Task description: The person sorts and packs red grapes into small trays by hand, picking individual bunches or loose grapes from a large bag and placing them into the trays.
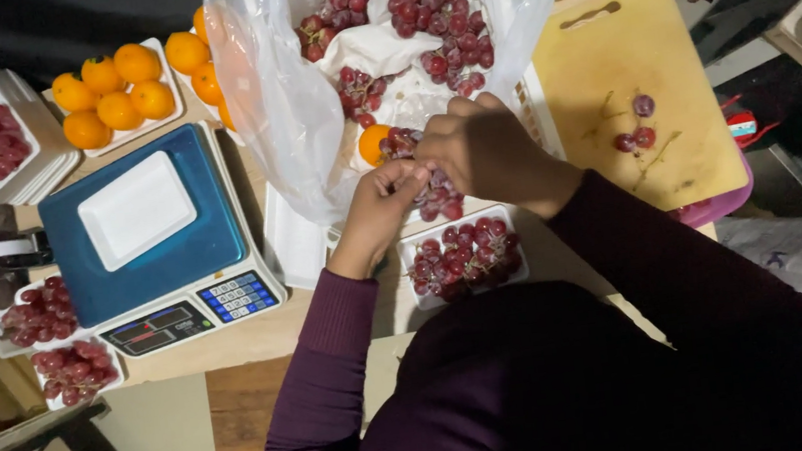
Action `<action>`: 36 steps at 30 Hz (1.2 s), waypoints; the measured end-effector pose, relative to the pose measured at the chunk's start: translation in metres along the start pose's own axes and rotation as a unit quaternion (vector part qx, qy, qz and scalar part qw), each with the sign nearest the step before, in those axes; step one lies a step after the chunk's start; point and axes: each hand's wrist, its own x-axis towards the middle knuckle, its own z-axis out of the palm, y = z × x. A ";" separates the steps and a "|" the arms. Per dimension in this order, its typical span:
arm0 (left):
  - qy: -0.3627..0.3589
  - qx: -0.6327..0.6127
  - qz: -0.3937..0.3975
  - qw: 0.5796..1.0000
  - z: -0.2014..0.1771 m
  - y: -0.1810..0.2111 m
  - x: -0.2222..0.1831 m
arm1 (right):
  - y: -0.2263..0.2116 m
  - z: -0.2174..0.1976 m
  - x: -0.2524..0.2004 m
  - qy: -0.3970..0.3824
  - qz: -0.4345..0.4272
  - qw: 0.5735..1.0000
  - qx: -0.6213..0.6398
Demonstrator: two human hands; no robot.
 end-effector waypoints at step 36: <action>-0.023 -0.364 -0.263 0.893 -0.065 -0.015 0.041 | 0.078 -0.009 -0.076 0.212 0.128 0.964 0.096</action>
